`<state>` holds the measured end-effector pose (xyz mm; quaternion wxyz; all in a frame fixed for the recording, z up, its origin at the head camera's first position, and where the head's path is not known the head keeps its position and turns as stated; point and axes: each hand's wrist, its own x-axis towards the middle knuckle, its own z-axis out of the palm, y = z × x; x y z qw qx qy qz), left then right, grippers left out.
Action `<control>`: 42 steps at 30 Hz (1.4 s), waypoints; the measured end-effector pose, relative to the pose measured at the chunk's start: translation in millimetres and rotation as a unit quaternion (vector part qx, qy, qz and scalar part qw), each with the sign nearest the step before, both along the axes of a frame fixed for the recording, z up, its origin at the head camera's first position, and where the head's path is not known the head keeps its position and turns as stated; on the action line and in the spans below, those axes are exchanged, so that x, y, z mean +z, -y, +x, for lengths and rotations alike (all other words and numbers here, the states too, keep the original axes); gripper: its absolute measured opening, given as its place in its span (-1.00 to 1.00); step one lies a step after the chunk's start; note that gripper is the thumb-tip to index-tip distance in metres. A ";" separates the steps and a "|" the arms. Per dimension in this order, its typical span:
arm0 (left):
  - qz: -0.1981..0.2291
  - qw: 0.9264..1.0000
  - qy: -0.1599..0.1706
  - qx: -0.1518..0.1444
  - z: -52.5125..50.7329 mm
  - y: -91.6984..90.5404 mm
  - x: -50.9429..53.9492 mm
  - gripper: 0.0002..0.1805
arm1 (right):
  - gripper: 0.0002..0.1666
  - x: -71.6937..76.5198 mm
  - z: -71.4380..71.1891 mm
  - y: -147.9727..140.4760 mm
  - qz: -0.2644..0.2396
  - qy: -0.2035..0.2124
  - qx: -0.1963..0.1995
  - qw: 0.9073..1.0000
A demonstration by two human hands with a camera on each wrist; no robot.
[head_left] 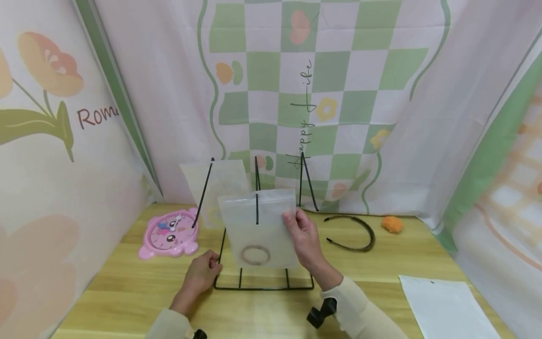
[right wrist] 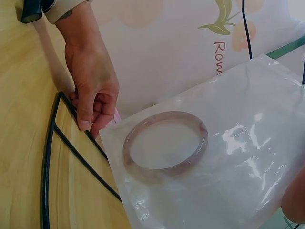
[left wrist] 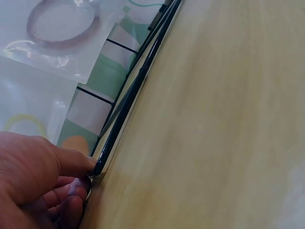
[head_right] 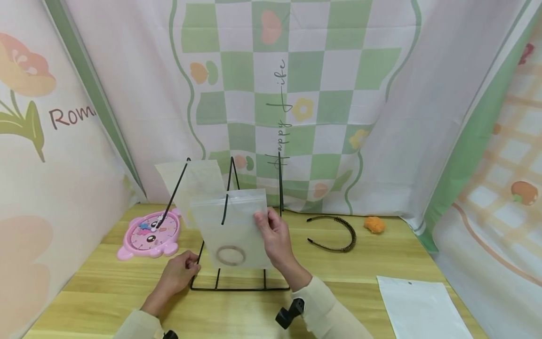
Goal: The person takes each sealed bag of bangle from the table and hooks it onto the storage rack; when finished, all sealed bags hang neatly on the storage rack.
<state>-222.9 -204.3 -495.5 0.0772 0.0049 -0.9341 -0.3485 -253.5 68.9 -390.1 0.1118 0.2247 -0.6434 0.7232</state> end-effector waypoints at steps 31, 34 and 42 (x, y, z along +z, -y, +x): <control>0.002 1.000 -0.005 0.002 -0.3 -0.7 -0.6 -0.73 | -0.64 1.4 -28.9 7.1 0.008 0.027 -0.039 0.999; 0.005 1.000 -0.005 0.001 -0.4 -0.3 -0.3 -0.73 | -0.64 2.2 -32.2 7.8 0.008 0.022 -0.038 0.999; 0.004 1.000 -0.006 0.000 0.6 0.1 -0.7 -0.74 | -0.60 2.1 -41.5 10.2 -0.007 0.020 -0.020 1.000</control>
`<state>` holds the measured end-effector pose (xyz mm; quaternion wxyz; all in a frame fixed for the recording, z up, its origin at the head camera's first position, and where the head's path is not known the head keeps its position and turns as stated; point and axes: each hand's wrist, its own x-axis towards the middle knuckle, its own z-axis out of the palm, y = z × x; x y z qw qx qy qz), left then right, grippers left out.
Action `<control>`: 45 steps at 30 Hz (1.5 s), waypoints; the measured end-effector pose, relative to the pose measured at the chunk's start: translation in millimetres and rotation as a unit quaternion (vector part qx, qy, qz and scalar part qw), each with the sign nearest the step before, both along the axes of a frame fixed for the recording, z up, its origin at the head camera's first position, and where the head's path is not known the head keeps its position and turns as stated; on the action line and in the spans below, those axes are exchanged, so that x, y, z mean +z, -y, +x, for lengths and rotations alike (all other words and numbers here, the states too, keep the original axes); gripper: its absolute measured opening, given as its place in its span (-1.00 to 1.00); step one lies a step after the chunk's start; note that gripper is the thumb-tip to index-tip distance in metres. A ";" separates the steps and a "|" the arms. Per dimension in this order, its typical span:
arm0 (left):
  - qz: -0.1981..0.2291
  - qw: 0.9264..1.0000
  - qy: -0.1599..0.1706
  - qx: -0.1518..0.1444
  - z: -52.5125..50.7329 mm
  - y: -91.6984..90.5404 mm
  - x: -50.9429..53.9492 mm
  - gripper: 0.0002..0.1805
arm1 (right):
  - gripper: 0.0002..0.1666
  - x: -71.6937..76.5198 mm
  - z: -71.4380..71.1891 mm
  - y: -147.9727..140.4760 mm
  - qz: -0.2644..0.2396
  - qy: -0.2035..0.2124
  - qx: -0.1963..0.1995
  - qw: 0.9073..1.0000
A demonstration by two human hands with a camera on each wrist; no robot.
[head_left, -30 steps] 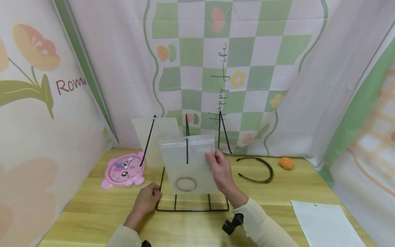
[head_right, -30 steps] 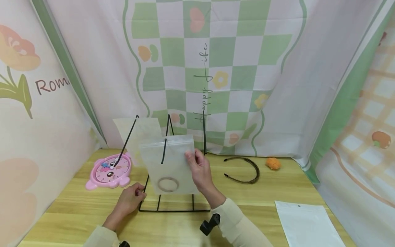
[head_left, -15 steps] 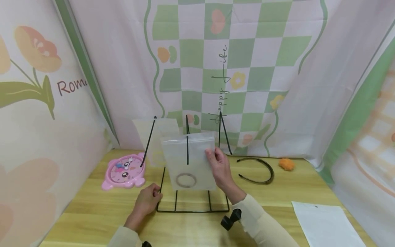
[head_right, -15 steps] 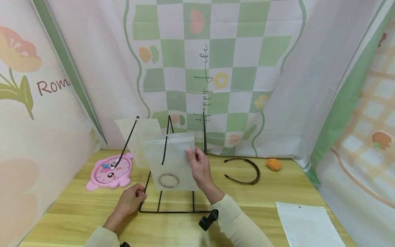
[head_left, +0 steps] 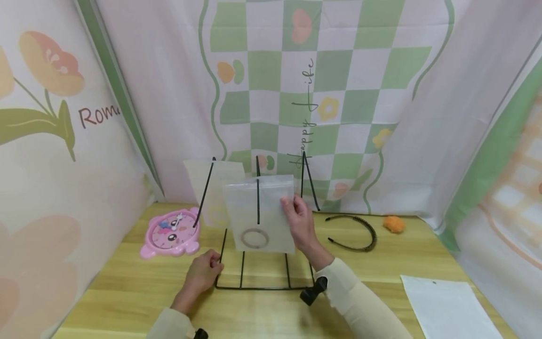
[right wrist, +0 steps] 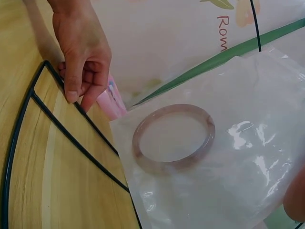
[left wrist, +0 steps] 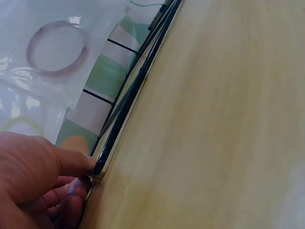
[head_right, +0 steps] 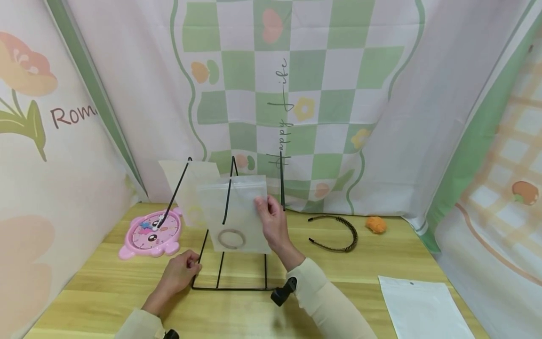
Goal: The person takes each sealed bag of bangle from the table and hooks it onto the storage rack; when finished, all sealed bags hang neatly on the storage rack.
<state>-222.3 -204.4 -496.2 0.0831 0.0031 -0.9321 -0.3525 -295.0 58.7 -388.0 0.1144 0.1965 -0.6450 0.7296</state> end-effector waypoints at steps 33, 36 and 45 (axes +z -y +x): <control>0.002 1.000 -0.001 -0.003 -3.2 1.0 -3.0 -0.73 | -0.57 1.5 -36.3 10.4 -0.005 0.001 -0.023 1.000; 0.000 1.000 0.003 -0.001 -3.0 0.7 -2.7 -0.73 | -0.59 3.9 -37.2 10.8 -0.010 0.005 -0.018 1.000; 0.009 1.000 0.021 0.002 -2.0 0.6 0.8 -0.72 | -0.60 15.5 -34.5 14.4 -0.008 0.016 -0.016 1.000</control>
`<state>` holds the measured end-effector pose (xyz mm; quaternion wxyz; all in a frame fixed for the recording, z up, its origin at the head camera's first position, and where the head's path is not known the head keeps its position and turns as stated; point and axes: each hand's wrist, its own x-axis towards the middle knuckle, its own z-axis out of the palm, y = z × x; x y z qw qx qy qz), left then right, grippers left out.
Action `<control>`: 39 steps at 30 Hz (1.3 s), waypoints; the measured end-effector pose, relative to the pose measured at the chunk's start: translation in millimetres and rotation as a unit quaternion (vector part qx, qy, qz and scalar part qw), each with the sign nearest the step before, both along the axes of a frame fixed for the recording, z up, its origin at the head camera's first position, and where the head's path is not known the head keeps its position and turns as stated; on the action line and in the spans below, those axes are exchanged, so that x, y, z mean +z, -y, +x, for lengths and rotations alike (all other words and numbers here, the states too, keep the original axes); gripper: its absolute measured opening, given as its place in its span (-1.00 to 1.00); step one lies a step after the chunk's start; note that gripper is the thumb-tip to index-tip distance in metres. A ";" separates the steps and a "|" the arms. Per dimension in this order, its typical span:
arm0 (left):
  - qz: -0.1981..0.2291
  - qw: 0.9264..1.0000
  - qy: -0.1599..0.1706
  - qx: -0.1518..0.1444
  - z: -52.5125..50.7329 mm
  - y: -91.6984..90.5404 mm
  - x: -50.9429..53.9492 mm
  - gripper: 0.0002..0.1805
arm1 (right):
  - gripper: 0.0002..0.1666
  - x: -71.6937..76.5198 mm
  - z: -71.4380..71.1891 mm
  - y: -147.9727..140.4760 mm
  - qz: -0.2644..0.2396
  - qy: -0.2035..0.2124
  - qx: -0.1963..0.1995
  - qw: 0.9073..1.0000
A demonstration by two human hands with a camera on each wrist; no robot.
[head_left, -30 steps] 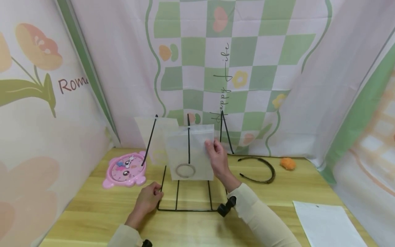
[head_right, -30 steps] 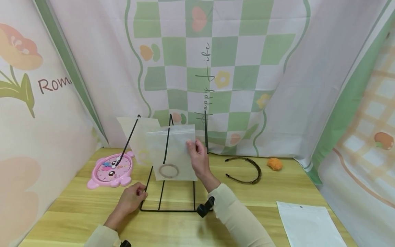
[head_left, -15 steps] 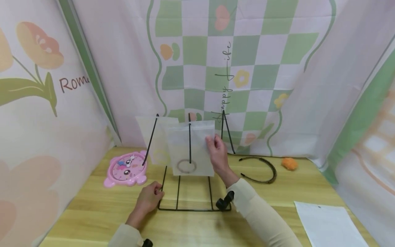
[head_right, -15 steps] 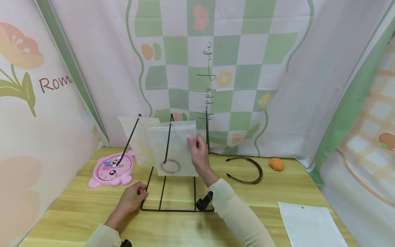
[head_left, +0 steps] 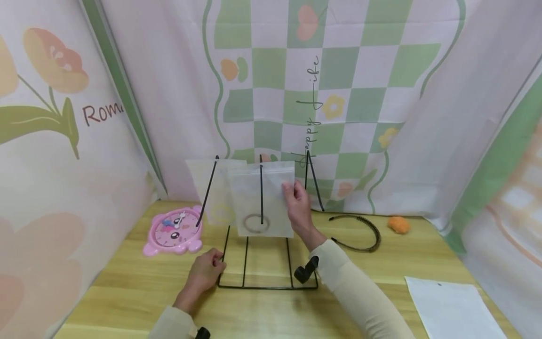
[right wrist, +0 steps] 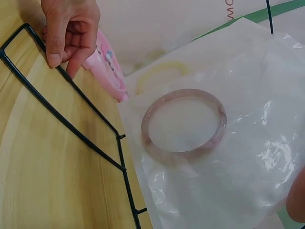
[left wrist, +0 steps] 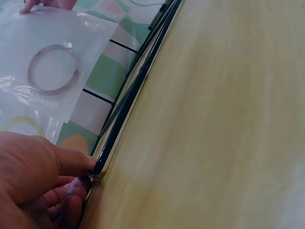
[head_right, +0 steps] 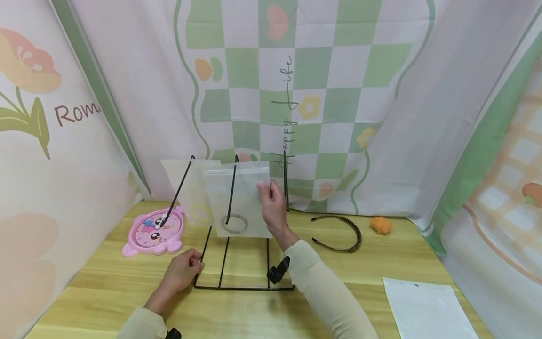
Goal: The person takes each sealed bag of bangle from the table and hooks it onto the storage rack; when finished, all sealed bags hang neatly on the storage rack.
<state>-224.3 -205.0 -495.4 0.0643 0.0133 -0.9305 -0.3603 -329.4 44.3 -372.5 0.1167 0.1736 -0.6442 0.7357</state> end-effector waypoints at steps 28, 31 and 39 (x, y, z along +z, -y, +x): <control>-0.009 1.000 -0.016 -0.003 -0.4 -0.2 -1.3 -0.75 | -0.60 -15.7 -28.5 4.5 -0.019 -0.035 -0.030 0.999; -0.006 1.000 -0.016 -0.002 -0.2 -0.3 -1.0 -0.75 | -0.64 -18.2 -28.3 -0.3 -0.012 -0.043 -0.047 0.998; -0.004 1.000 -0.011 -0.001 0.0 -0.5 -0.3 -0.73 | -0.61 -11.0 3.6 -30.9 0.039 -0.060 -0.080 0.994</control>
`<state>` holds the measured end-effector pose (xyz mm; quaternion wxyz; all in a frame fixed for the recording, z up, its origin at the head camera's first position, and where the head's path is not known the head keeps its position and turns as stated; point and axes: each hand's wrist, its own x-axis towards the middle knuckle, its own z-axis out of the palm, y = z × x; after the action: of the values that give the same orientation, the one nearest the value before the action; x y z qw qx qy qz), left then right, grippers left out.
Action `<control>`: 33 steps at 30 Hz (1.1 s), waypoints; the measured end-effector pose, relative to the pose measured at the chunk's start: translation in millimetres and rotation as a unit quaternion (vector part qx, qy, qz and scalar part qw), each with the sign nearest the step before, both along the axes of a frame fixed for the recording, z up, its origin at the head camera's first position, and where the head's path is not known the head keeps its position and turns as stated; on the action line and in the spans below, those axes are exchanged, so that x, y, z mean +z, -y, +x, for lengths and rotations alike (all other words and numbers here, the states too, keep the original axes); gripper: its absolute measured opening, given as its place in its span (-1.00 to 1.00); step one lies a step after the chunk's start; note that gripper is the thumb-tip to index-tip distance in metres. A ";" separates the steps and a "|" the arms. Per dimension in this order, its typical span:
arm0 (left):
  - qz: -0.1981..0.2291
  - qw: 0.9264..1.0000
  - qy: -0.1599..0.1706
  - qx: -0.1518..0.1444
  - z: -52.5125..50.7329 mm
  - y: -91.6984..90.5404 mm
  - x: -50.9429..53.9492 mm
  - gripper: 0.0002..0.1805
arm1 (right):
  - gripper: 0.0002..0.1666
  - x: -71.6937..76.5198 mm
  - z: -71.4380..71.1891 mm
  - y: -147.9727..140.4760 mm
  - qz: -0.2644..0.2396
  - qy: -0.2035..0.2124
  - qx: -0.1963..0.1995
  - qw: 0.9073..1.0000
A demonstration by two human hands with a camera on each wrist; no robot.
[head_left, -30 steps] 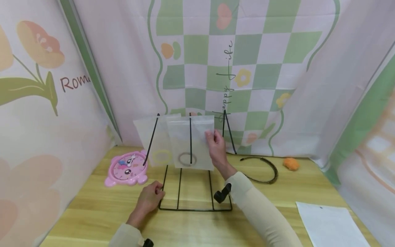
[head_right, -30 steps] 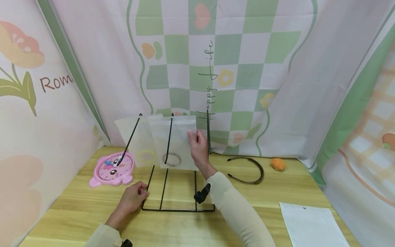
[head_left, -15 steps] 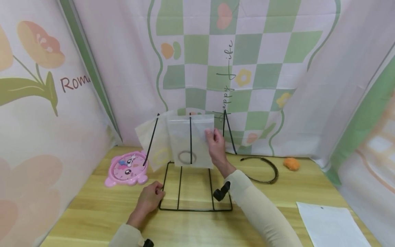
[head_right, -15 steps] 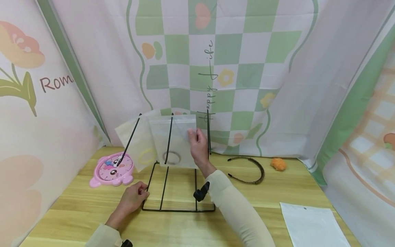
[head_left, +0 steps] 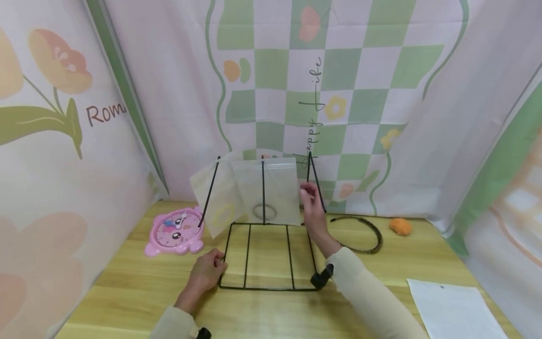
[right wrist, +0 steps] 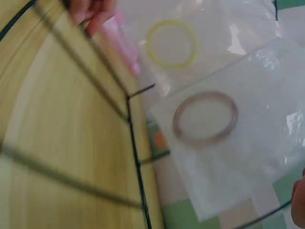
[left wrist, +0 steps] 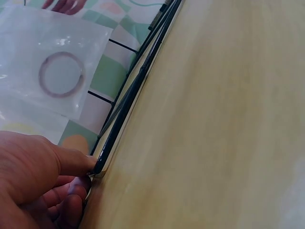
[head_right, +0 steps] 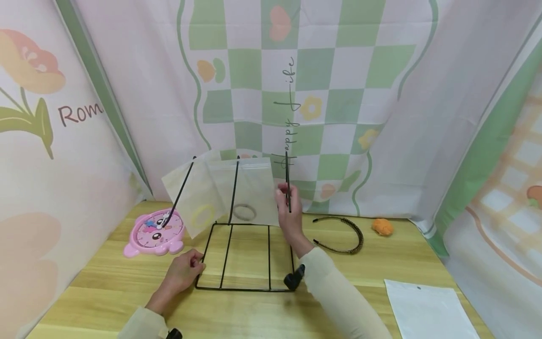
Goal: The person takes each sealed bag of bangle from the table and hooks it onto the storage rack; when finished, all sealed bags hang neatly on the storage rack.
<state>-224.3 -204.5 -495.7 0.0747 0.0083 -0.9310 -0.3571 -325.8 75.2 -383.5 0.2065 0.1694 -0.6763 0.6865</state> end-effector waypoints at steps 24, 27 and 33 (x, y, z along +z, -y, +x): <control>0.017 1.000 0.013 0.004 1.8 1.0 1.3 -0.70 | -0.59 -74.1 49.6 -187.7 0.212 0.026 -0.147 0.966; 0.018 1.000 0.016 0.005 2.0 0.3 1.4 -0.70 | -0.55 -81.2 54.7 -209.9 0.231 0.050 -0.176 0.955; 0.018 1.000 0.015 0.006 0.5 0.3 2.0 -0.70 | -0.34 -84.4 62.8 -257.1 0.297 0.151 -0.229 0.915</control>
<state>-223.8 -204.8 -493.7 0.0630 0.0200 -0.9256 -0.3728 -263.1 332.3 -467.9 0.1935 -0.0421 -0.8925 0.4053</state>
